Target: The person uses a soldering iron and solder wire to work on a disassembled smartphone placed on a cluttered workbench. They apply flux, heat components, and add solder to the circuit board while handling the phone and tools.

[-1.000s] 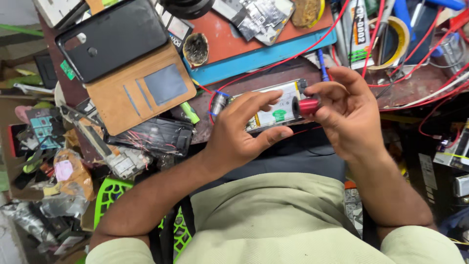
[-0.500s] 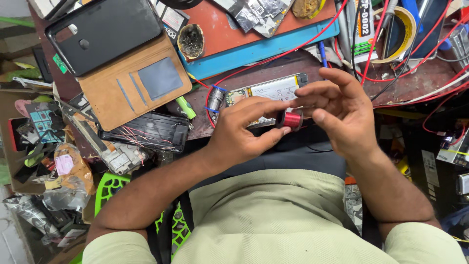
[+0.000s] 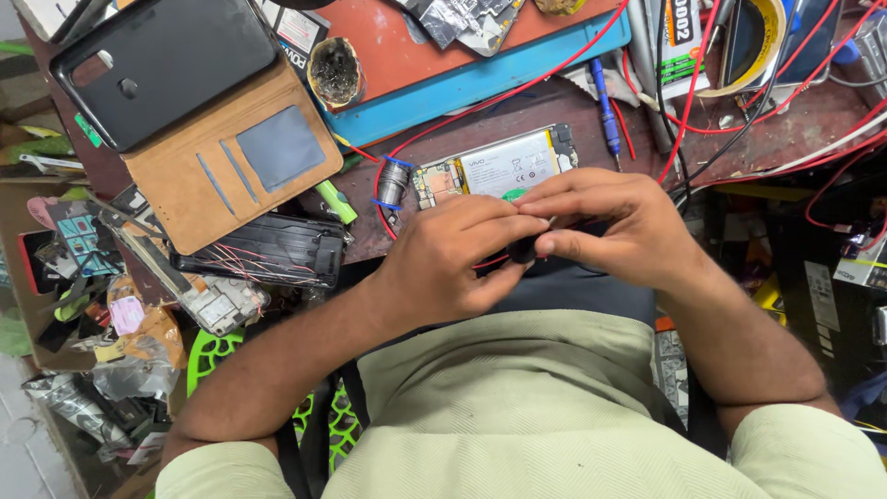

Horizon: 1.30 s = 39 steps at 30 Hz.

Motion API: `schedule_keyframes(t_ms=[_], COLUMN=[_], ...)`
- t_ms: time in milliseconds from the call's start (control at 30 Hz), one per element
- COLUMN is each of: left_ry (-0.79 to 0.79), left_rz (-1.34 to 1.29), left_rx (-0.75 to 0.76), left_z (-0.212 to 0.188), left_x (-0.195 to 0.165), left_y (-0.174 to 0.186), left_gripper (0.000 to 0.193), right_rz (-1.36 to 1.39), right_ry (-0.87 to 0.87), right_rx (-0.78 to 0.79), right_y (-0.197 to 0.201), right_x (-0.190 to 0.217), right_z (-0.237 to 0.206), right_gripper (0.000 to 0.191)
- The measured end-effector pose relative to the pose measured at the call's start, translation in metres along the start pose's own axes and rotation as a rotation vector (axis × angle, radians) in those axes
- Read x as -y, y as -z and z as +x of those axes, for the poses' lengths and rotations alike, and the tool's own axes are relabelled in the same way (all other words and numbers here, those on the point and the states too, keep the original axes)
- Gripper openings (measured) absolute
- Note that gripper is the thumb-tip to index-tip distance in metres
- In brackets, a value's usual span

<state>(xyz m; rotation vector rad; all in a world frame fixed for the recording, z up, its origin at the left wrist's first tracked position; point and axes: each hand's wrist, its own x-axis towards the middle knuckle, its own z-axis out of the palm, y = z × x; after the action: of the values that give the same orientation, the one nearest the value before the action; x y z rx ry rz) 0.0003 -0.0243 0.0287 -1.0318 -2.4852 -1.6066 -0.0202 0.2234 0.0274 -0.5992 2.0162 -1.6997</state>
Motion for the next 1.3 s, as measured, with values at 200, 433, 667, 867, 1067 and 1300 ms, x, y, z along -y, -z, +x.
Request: schedule_keyframes(t_ms=[200,433,667,867,1067,1300], left_ry=[0.010,0.037,0.166,0.218,0.106,0.371], left_rz=[0.016,-0.043,-0.239,-0.237,0.071,-0.903], left_rx=[0.010,-0.062,-0.128,-0.372,-0.237,-0.073], left_z=[0.001,0.004,0.000,0.003,0.005,0.008], left_x=[-0.002,-0.003,-0.002,-0.003,-0.004,-0.001], left_y=[-0.003,0.000,0.002,0.000,0.012,0.010], left_gripper=[0.042,0.039,0.041,0.040,0.042,0.039], right_rz=[0.044,0.241,0.327,0.226,0.232,-0.231], right_ry=[-0.158,-0.334,-0.345,-0.281,0.001,0.051], right_rx=[-0.130,-0.257,-0.257,-0.208,-0.361,-0.554], right_y=[0.001,0.005,0.007,0.004,0.013,0.024], right_x=[-0.005,-0.013,-0.019,-0.012,-0.001,-0.002], right_z=[-0.006,-0.010,-0.008,-0.014,-0.028,-0.021], right_gripper=[0.020,0.012,0.017,0.015,0.012,0.013])
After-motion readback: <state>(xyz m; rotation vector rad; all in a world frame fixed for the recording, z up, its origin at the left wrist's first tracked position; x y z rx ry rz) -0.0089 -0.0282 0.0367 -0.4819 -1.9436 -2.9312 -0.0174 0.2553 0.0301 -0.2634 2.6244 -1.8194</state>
